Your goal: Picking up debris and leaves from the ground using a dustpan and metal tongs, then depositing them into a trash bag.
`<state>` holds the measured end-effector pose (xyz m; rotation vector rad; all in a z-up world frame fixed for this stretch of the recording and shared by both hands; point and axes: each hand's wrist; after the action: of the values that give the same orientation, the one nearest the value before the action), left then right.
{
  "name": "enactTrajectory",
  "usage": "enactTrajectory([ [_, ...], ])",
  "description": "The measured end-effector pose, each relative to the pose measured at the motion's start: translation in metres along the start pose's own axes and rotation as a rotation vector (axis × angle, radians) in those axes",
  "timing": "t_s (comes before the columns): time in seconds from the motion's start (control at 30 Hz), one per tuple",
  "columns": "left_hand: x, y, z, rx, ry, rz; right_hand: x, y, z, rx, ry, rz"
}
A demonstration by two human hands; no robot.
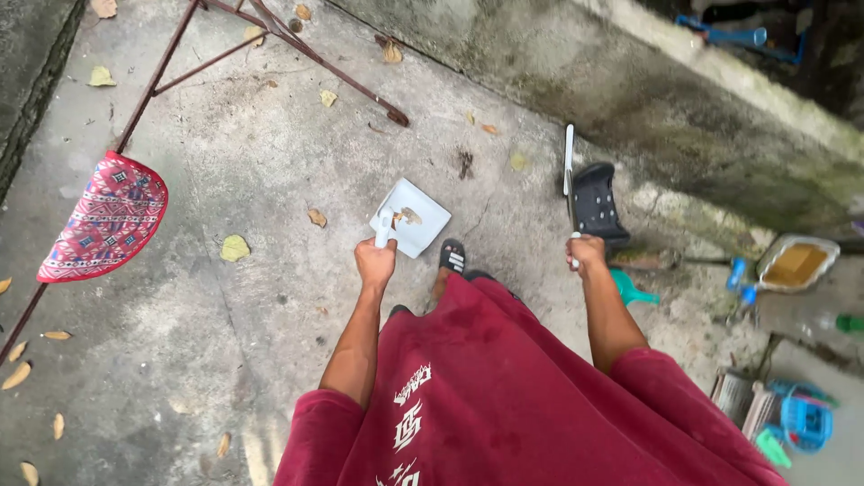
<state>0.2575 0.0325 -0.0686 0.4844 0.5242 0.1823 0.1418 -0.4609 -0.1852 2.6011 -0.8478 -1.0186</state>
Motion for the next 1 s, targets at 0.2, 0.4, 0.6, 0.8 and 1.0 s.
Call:
enactTrajectory([
  [0.2, 0.023, -0.052, 0.046, -0.015, 0.091, -0.004, 0.071, -0.042, -0.015, -0.235, 0.058, -0.222],
  [0.4, 0.046, -0.079, 0.070, 0.037, 0.097, 0.002, 0.025, -0.055, -0.072, -0.569, 0.168, -0.531],
  [0.6, 0.062, -0.075, 0.084, 0.081, 0.103, 0.037, 0.006, -0.008, -0.144, -0.743, 0.262, -0.515],
  [0.8, 0.059, -0.065, 0.097, 0.113, 0.159, 0.037, 0.040, -0.029, -0.156, -0.722, 0.243, -0.355],
  [1.0, 0.056, -0.068, 0.079, 0.113, 0.156, 0.046, 0.041, -0.084, -0.152, -0.874, 0.344, -0.259],
])
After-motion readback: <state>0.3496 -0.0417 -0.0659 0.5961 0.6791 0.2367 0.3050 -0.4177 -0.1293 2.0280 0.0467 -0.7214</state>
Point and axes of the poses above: each hand's wrist, its own x-axis towards the middle knuckle, its own y-axis out of the back of the hand, z = x × y, and after that the axes turned 12 degrees about y, right-handed
